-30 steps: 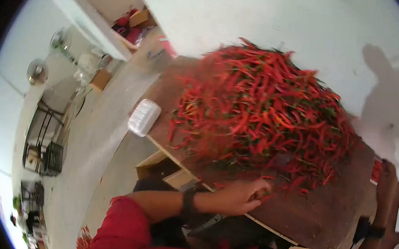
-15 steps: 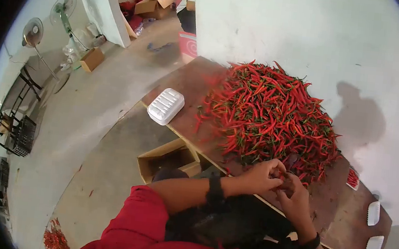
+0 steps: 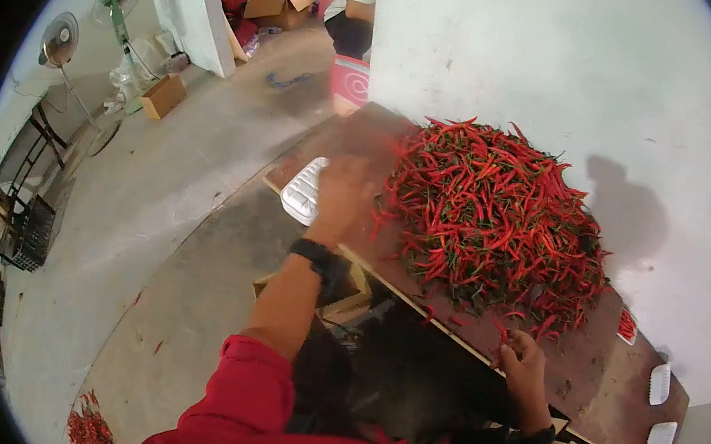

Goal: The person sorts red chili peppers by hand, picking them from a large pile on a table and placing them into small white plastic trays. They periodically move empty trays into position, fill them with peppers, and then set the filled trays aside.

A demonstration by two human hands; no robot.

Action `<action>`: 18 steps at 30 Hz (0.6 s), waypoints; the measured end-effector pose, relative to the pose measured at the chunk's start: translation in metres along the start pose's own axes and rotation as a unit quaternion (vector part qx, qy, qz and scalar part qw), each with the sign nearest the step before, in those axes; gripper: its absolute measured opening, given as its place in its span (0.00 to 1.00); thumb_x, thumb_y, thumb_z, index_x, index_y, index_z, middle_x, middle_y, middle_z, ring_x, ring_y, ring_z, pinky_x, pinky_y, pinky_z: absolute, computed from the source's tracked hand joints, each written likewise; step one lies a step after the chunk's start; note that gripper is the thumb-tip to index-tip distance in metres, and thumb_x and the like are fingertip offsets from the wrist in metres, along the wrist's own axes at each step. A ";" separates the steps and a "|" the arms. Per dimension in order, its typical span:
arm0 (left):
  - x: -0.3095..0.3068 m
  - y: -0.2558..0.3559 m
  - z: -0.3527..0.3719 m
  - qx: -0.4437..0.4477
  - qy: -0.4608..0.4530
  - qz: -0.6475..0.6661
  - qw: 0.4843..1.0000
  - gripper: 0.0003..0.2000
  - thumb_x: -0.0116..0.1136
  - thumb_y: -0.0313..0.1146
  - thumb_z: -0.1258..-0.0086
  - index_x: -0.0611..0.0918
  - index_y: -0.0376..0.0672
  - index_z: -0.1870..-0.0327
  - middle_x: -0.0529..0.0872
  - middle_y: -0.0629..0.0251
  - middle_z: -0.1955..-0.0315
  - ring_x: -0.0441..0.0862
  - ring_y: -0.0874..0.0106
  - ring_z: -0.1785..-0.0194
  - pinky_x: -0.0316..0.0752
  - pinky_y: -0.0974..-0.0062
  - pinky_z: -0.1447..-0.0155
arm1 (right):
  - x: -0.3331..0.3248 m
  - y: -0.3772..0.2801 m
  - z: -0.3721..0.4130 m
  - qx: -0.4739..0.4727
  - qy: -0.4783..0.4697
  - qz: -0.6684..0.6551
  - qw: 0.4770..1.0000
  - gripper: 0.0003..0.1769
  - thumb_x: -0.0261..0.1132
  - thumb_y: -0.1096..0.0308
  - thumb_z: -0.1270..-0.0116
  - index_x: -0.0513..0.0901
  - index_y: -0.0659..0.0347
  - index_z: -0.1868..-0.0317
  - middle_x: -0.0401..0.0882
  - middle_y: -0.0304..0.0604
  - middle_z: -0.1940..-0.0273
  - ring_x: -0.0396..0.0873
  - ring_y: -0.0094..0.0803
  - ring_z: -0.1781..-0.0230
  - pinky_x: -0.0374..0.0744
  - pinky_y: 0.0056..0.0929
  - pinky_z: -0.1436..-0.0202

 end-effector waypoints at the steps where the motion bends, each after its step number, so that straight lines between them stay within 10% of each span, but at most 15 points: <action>1: -0.007 -0.027 0.004 -0.052 0.018 -0.048 0.997 0.22 0.62 0.41 0.44 0.76 0.46 0.47 0.77 0.59 0.52 0.70 0.56 0.42 0.65 0.55 0.40 | 0.000 0.013 -0.003 0.001 -0.004 -0.006 1.000 0.17 0.57 0.77 0.37 0.71 0.75 0.48 0.81 0.48 0.68 0.81 0.29 0.72 0.80 0.25 0.69; 4: 0.001 -0.089 0.020 -0.233 -0.117 -0.162 0.952 0.30 0.63 0.48 0.45 0.73 0.47 0.40 0.72 0.57 0.40 0.63 0.56 0.33 0.58 0.49 0.34 | 0.001 0.037 -0.009 0.021 0.017 0.002 1.000 0.18 0.56 0.77 0.37 0.70 0.74 0.46 0.82 0.51 0.63 0.82 0.30 0.71 0.81 0.27 0.69; 18: 0.014 -0.113 0.018 -0.262 -0.150 -0.139 0.943 0.35 0.67 0.47 0.51 0.69 0.51 0.38 0.71 0.58 0.39 0.64 0.60 0.33 0.54 0.48 0.34 | 0.003 0.022 -0.009 0.032 -0.048 0.027 0.998 0.16 0.57 0.79 0.37 0.73 0.72 0.48 0.81 0.52 0.60 0.81 0.28 0.72 0.79 0.24 0.69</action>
Point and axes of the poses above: each hand's wrist, its own z-axis away from the middle knuckle, its own x-axis out of the palm, y = z × x, the point moved 10 cm from there along -z, towards the middle knuckle
